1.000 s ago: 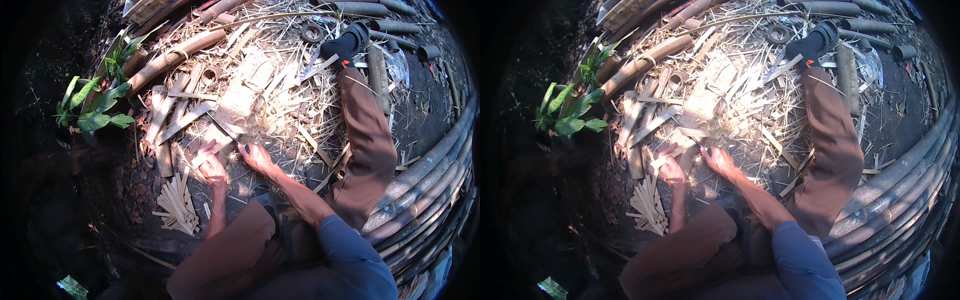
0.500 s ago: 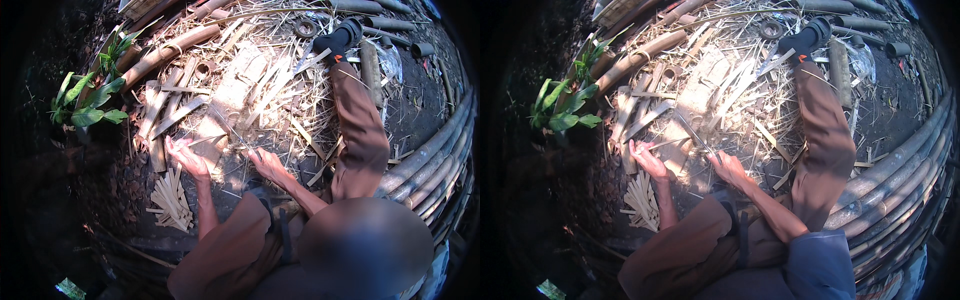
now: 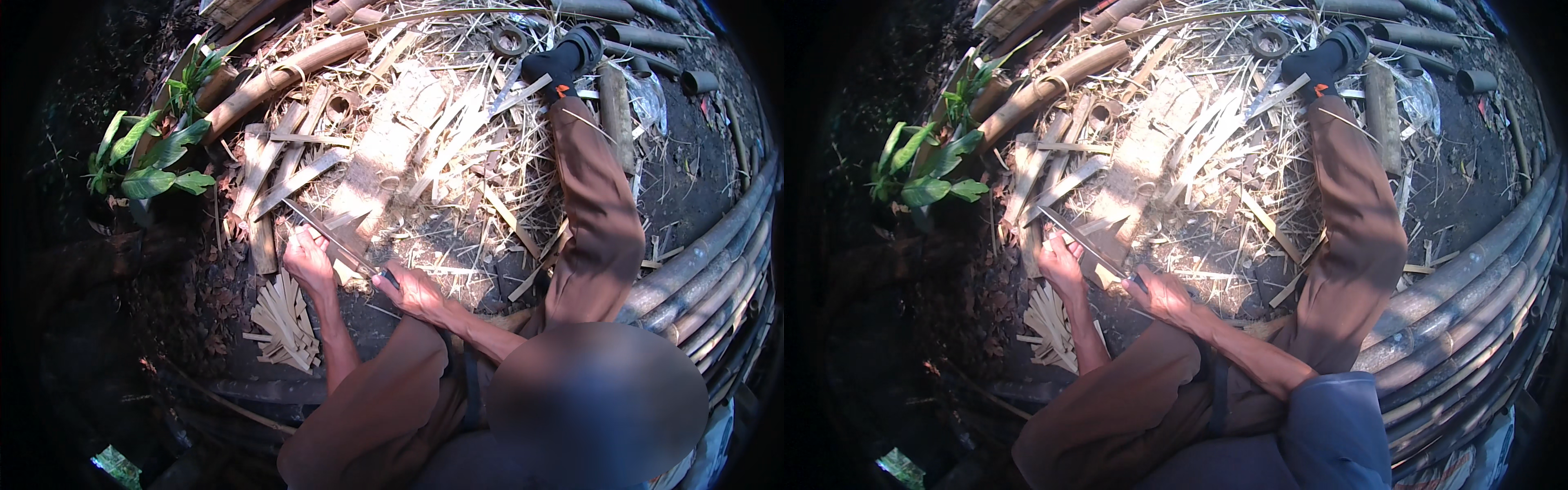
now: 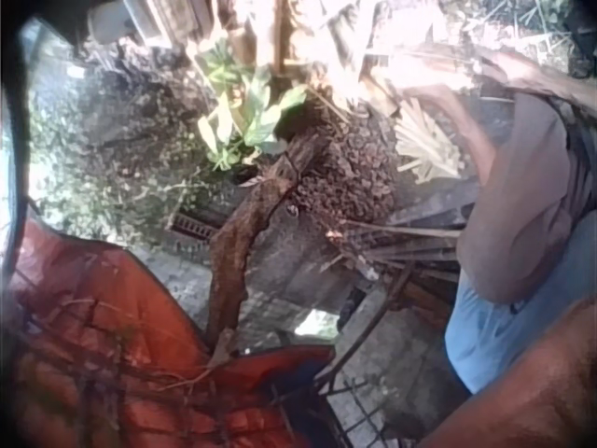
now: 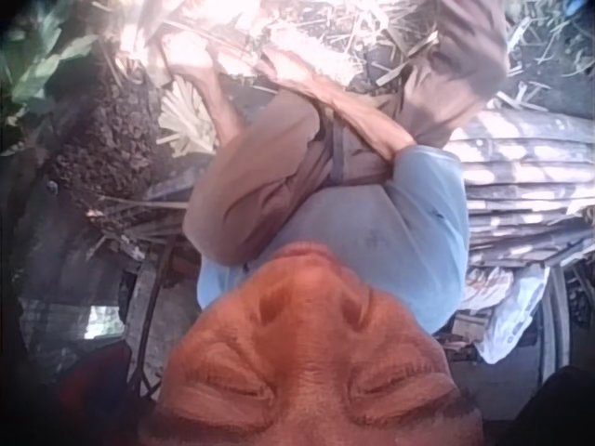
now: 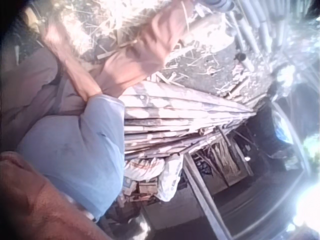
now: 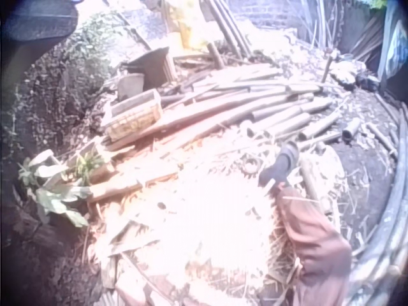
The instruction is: The person sits on the ground and uses a machete to split bamboo pieces into thin strips. They repeatedly position the bamboo, strike it with the machete, and gather the resulting strips into a pile.
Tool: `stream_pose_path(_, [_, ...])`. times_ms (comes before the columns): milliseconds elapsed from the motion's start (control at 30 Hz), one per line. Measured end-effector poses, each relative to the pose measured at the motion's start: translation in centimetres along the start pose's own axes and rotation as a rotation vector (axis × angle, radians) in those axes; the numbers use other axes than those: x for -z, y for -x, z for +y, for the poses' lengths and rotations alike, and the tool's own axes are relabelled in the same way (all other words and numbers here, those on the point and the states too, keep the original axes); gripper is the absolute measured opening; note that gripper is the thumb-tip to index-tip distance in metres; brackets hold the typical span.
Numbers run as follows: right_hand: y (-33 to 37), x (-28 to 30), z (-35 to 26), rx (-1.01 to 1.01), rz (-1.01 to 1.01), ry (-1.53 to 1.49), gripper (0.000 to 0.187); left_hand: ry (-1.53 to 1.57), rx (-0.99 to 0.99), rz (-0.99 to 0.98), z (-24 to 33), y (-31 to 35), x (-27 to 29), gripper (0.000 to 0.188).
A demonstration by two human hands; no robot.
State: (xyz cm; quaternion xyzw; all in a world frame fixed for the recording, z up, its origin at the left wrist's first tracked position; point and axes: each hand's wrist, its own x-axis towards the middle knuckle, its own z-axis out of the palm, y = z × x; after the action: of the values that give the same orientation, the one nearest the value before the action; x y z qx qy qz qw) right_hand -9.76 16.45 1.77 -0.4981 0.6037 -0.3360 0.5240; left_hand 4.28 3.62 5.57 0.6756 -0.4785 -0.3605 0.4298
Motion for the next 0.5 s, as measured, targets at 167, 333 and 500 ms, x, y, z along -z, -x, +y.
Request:
stream_pose_path(167, [-1.5,0.9,0.8,-0.174,-0.041,-0.005,0.046,0.136,0.021,0.051,-1.2,-0.4,0.4,0.033])
stream_pose_path(333, [-1.5,1.1,1.9,-0.187,0.003,0.097,0.046,0.075,0.006,0.034,-0.3,0.3,-0.5,0.032])
stream_pose_path(500, [0.0,0.3,0.4,-0.023,-0.013,0.046,0.043,0.018,-0.022,0.06,-0.7,0.4,-0.3,0.031])
